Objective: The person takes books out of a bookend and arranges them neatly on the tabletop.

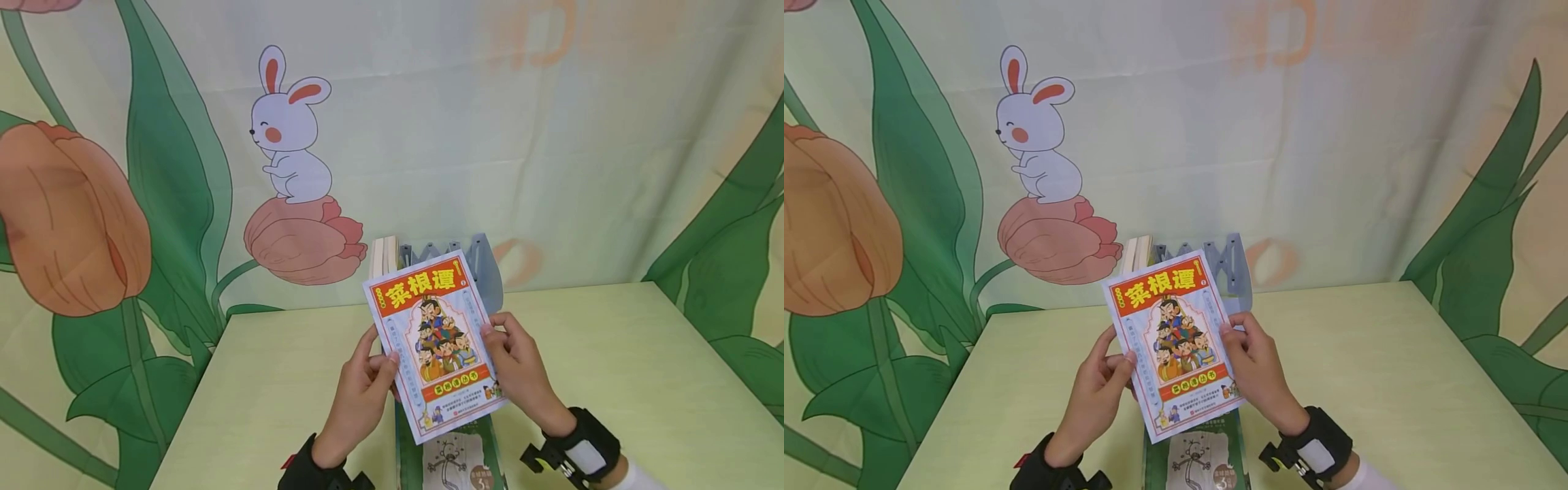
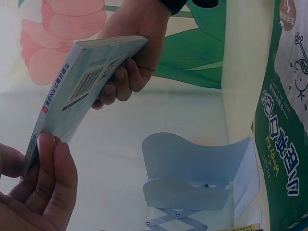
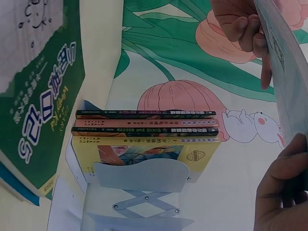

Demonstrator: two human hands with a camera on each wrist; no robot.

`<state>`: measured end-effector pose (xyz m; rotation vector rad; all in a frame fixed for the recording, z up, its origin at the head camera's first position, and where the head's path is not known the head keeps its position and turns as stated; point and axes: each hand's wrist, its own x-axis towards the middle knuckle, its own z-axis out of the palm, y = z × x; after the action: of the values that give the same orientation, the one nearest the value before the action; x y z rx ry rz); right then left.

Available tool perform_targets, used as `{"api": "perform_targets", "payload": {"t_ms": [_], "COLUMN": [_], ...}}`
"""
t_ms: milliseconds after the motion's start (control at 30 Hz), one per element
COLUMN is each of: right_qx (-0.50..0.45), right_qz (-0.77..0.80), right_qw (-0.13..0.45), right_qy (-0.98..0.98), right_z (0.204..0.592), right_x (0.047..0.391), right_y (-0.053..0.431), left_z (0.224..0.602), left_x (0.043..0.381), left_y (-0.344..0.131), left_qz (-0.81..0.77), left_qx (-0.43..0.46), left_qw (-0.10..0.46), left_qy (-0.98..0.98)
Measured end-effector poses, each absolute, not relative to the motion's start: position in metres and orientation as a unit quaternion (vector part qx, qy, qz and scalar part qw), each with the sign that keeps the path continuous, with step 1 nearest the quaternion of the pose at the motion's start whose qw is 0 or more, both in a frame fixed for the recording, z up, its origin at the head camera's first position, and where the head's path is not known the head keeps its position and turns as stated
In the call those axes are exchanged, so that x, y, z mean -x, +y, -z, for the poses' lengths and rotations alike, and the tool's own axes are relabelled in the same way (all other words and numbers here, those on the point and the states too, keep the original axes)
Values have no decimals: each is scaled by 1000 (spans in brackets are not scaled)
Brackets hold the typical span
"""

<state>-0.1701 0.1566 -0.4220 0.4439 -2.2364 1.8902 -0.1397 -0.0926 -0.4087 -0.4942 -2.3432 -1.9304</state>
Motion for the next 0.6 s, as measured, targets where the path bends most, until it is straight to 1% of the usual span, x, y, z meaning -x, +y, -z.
{"api": "perform_targets", "payload": {"t_ms": [100,300,600], "right_qx": [-145,-154,-137], "right_qz": [-634,-622,-608], "right_qw": [81,82,47], "right_qy": [-755,-764,-781], "right_z": [425,432,437], "right_x": [167,162,154], "right_y": [159,164,170], "left_z": [411,413,421], "left_x": [139,139,137], "left_y": [-93,-93,-93], "left_qz": [626,625,623], "left_qx": [153,147,130], "left_qw": [31,25,-1], "left_qy": [-764,-766,-771]}}
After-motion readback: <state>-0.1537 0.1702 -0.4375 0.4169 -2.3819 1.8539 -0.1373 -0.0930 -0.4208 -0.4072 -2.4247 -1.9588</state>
